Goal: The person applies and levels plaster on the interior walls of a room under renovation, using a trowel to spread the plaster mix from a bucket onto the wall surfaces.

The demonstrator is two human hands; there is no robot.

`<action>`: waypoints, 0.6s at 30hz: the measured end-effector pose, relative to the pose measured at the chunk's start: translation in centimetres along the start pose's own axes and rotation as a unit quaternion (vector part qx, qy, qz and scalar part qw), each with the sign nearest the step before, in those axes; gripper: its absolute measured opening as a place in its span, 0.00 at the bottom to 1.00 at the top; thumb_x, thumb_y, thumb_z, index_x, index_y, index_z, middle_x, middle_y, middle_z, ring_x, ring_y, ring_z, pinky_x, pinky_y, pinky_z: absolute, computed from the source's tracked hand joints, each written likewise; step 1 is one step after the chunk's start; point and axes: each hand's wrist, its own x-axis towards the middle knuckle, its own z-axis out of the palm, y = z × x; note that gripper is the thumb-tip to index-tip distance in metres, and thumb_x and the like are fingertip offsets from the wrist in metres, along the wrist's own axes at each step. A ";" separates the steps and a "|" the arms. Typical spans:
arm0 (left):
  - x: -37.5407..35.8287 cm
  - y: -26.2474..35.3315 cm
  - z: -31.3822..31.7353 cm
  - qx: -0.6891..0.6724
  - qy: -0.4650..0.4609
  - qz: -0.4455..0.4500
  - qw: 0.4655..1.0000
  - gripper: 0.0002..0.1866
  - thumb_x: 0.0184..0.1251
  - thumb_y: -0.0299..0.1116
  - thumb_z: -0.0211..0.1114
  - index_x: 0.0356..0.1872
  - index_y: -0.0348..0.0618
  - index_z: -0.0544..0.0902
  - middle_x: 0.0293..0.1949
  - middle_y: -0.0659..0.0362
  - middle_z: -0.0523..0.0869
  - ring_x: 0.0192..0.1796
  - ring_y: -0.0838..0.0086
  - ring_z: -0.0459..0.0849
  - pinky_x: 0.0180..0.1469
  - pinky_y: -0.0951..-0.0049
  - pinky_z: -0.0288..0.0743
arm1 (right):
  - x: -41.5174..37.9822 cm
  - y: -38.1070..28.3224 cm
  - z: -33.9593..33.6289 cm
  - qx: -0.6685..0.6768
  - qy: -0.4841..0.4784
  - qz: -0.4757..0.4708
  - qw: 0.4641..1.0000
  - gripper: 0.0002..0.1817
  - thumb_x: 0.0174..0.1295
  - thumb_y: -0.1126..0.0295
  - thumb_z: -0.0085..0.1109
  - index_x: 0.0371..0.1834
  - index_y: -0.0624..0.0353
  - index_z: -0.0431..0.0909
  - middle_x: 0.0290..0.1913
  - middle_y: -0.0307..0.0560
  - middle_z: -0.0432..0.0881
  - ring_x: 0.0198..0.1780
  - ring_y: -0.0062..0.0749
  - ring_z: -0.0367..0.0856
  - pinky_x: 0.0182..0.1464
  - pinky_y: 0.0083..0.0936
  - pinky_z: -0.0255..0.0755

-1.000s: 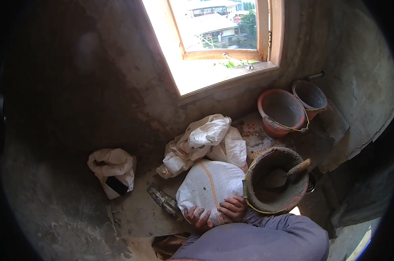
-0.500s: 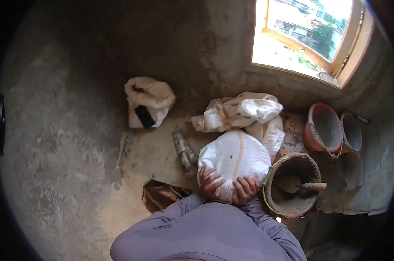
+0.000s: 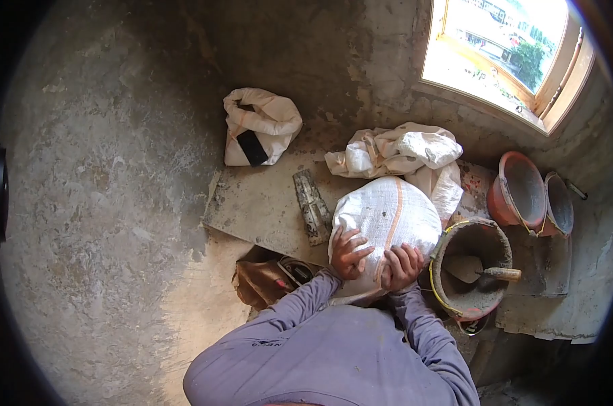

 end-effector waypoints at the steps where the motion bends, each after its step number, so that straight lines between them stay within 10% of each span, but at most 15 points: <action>1: 0.1 0.1 -0.1 -0.001 -0.008 -0.006 1.000 0.20 0.53 0.39 0.60 0.48 0.58 0.90 0.48 0.58 0.85 0.63 0.56 0.77 0.74 0.39 0.52 | 0.0 0.0 0.0 -0.001 0.001 0.000 1.000 0.17 0.57 0.61 0.51 0.43 0.53 0.86 0.47 0.43 0.86 0.59 0.42 0.79 0.72 0.44 0.56; 18: -3.1 1.5 0.1 0.038 -0.093 -0.119 0.988 0.25 0.70 0.43 0.55 0.67 0.53 0.77 0.71 0.43 0.69 0.76 0.40 0.59 0.77 0.40 0.45 | -0.7 -0.4 -1.7 0.020 -0.092 0.054 0.994 0.23 0.59 0.63 0.55 0.58 0.50 0.83 0.62 0.48 0.80 0.70 0.46 0.70 0.77 0.47 0.48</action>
